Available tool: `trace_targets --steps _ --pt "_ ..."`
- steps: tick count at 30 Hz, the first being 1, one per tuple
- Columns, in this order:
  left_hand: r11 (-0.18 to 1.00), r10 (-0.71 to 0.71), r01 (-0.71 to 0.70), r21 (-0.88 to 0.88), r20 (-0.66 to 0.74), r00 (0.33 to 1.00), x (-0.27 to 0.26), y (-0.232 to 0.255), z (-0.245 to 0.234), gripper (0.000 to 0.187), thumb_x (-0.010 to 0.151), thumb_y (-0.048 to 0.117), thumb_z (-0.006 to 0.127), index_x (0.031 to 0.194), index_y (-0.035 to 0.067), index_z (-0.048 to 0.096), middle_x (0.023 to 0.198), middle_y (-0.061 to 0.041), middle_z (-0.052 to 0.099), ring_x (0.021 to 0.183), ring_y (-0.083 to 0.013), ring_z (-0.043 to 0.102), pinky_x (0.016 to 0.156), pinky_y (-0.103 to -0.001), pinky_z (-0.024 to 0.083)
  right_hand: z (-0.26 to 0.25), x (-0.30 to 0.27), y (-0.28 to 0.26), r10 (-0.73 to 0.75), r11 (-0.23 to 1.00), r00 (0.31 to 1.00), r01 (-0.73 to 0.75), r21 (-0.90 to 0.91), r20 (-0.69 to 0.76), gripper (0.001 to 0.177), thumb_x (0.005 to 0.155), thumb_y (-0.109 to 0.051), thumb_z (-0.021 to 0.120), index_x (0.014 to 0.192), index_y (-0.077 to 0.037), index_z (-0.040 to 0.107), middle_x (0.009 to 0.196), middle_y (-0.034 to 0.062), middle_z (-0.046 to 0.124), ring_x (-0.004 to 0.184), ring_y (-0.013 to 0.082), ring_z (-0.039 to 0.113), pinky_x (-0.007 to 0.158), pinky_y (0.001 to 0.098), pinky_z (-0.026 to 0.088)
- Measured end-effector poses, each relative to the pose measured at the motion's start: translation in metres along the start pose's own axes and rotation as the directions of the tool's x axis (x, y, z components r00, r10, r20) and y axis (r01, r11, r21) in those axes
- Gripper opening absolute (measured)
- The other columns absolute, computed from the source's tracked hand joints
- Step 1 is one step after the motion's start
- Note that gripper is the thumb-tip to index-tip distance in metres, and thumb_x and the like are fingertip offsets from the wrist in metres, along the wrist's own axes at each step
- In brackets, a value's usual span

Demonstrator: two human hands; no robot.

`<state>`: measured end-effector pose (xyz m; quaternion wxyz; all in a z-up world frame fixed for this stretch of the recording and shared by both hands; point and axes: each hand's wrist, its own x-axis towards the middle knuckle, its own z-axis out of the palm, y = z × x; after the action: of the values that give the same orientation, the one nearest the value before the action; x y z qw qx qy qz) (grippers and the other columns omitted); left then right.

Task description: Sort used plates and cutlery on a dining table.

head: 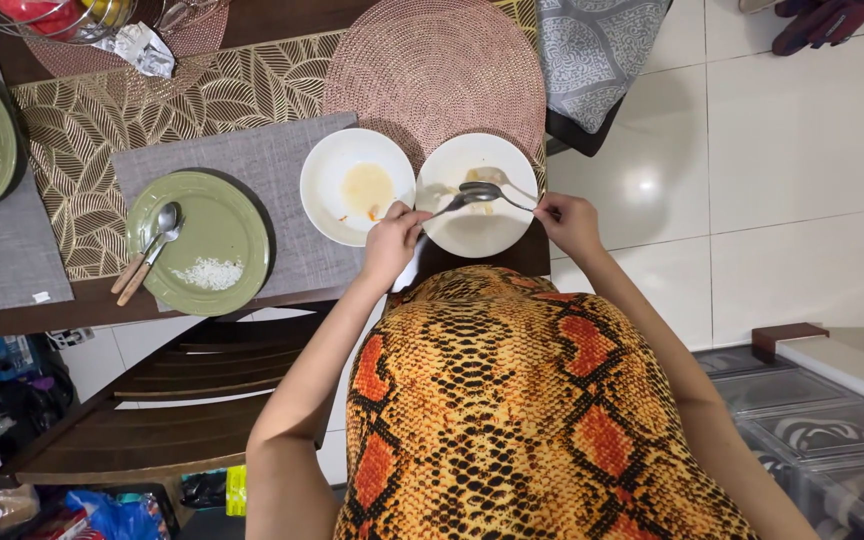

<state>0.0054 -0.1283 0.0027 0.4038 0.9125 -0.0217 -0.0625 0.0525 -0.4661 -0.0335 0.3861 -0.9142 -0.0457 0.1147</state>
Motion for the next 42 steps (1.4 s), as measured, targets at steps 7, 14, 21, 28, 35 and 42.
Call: trace_targets --steps 7,14,21,28,35,42 --pt "0.996 0.045 -0.042 0.073 -0.040 0.998 -0.003 -0.001 0.001 0.026 0.089 0.002 0.068 0.110 0.015 0.076 0.097 -0.011 0.061 0.082 -0.0342 0.068 0.072 -0.047 0.054 0.003 -0.001 0.002 0.020 1.000 1.000 -0.020 -0.003 0.011 0.011 0.089 -0.017 0.078 0.092 -0.008 0.073 0.077 0.0081 0.071 0.066 0.0203 0.068 0.064 0.0334 0.052" --pt "0.995 0.038 -0.039 0.093 0.023 0.999 -0.010 0.000 -0.001 0.026 0.091 0.004 0.065 0.113 0.015 0.072 0.099 -0.013 0.065 0.081 -0.0392 0.069 0.073 -0.050 0.055 0.004 -0.002 -0.003 0.000 1.000 1.000 0.000 -0.002 -0.014 0.011 0.090 -0.018 0.078 0.091 -0.007 0.073 0.077 0.0087 0.071 0.065 0.0217 0.067 0.063 0.0342 0.052" --pt "0.997 0.035 -0.038 0.073 0.045 0.998 -0.015 -0.011 0.015 0.026 0.093 0.002 0.059 0.115 0.012 0.069 0.103 -0.015 0.068 0.083 -0.0421 0.068 0.074 -0.052 0.055 0.005 -0.001 -0.009 -0.059 0.996 0.996 0.055 -0.069 -0.062 0.011 0.090 -0.016 0.079 0.090 -0.007 0.072 0.078 0.0090 0.071 0.066 0.0247 0.068 0.063 0.0361 0.053" --pt "0.990 -0.053 0.050 0.129 0.017 0.998 -0.020 -0.006 0.000 0.029 0.095 0.000 0.055 0.120 0.011 0.065 0.104 -0.017 0.068 0.080 -0.0431 0.068 0.073 -0.052 0.055 -0.003 -0.003 -0.025 -0.451 0.864 0.885 0.401 -0.305 -0.116 0.013 0.088 -0.007 0.080 0.082 -0.008 0.069 0.075 0.0067 0.062 0.064 0.0274 0.061 0.059 0.0392 0.048" --pt "0.993 -0.068 0.070 0.099 -0.021 0.997 -0.045 0.007 -0.061 0.025 0.094 0.006 0.057 0.117 0.013 0.066 0.105 -0.017 0.068 0.080 -0.0425 0.070 0.072 -0.051 0.057 0.004 0.001 -0.056 -0.629 0.754 0.753 0.534 -0.382 -0.190 0.013 0.084 -0.002 0.080 0.088 -0.007 0.068 0.081 0.0076 0.061 0.069 0.0286 0.061 0.062 0.0402 0.047" --pt "0.918 -0.287 0.311 0.248 -0.127 0.949 -0.070 -0.040 -0.099 0.040 0.085 -0.007 0.054 0.122 0.006 0.065 0.113 -0.022 0.066 0.085 -0.0452 0.070 0.076 -0.054 0.056 0.082 0.042 -0.105 -0.670 0.690 0.741 0.644 -0.329 0.046 0.024 0.089 -0.001 0.070 0.111 -0.010 0.073 0.088 0.0066 0.059 0.077 0.0249 0.064 0.064 0.0379 0.053"
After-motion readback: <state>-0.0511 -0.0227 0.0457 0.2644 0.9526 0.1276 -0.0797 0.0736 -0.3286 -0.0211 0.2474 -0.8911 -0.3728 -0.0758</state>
